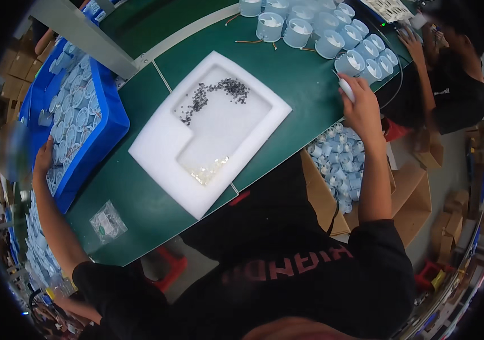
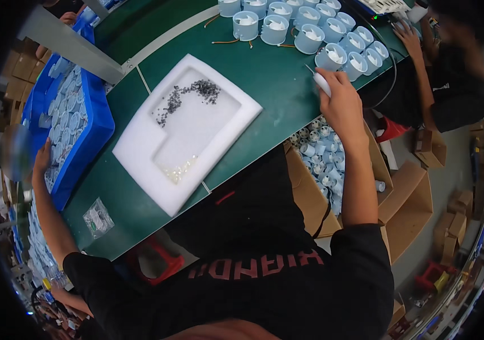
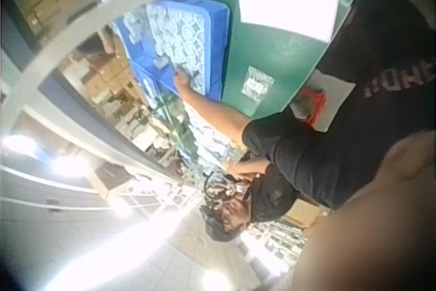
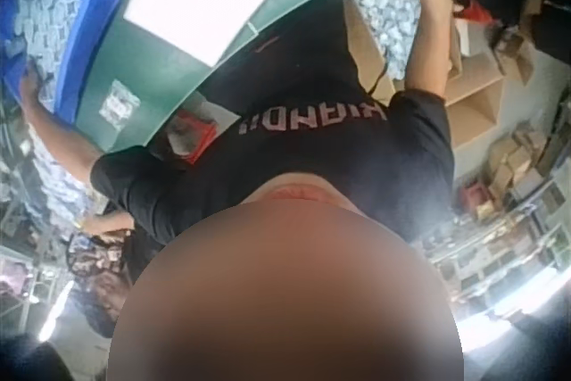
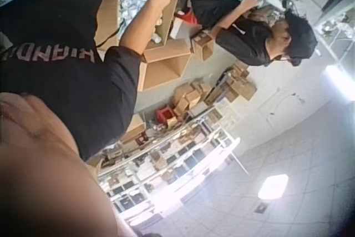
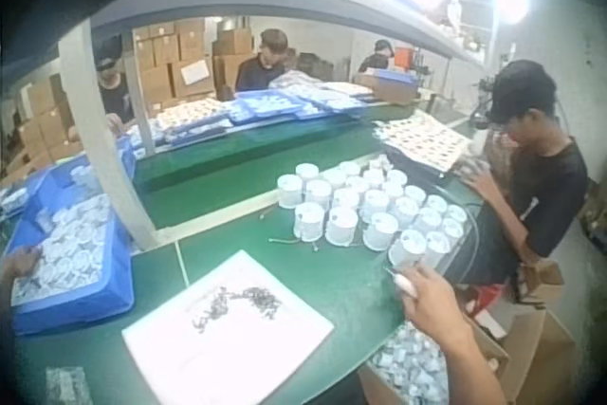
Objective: Assembling small electronic components by placing internal parts and screws into cylindrical plastic housings at a factory workstation.
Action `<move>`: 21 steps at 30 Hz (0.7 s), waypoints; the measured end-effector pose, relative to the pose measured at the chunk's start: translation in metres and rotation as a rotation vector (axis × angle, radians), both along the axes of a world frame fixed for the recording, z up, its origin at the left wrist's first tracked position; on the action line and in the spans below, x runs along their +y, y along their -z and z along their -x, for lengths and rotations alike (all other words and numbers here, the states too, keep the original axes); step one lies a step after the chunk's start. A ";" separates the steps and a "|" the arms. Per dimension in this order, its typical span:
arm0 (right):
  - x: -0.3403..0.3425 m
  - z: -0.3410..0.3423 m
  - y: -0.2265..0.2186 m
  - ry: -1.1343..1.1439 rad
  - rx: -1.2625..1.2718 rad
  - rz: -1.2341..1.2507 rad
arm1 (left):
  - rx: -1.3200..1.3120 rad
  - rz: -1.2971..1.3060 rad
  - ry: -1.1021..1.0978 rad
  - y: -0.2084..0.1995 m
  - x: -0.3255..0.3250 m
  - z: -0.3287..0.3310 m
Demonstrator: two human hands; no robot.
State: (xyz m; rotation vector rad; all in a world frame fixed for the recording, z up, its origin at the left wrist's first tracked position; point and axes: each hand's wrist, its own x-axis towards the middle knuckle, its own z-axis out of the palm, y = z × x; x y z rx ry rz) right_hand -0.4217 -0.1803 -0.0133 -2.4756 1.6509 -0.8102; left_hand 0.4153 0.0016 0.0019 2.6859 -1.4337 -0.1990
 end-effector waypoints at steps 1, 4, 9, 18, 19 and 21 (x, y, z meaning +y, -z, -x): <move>0.001 -0.001 0.002 0.041 0.033 0.033 | 0.026 -0.032 -0.033 -0.006 0.005 0.001; -0.002 -0.007 0.000 0.234 -0.241 0.219 | -0.457 0.067 -0.189 -0.029 -0.004 0.056; -0.030 0.005 0.002 0.181 0.010 0.178 | -0.664 0.621 0.306 -0.090 0.013 0.198; 0.043 -0.084 -0.038 -0.406 -1.803 -1.253 | 0.705 0.376 0.817 -0.066 0.000 0.492; 0.055 -0.108 -0.045 -0.373 -1.823 -1.352 | 0.797 0.431 0.822 -0.051 -0.007 0.506; 0.063 -0.133 -0.030 -0.675 -1.805 -1.611 | 1.194 0.653 0.680 -0.033 -0.024 0.526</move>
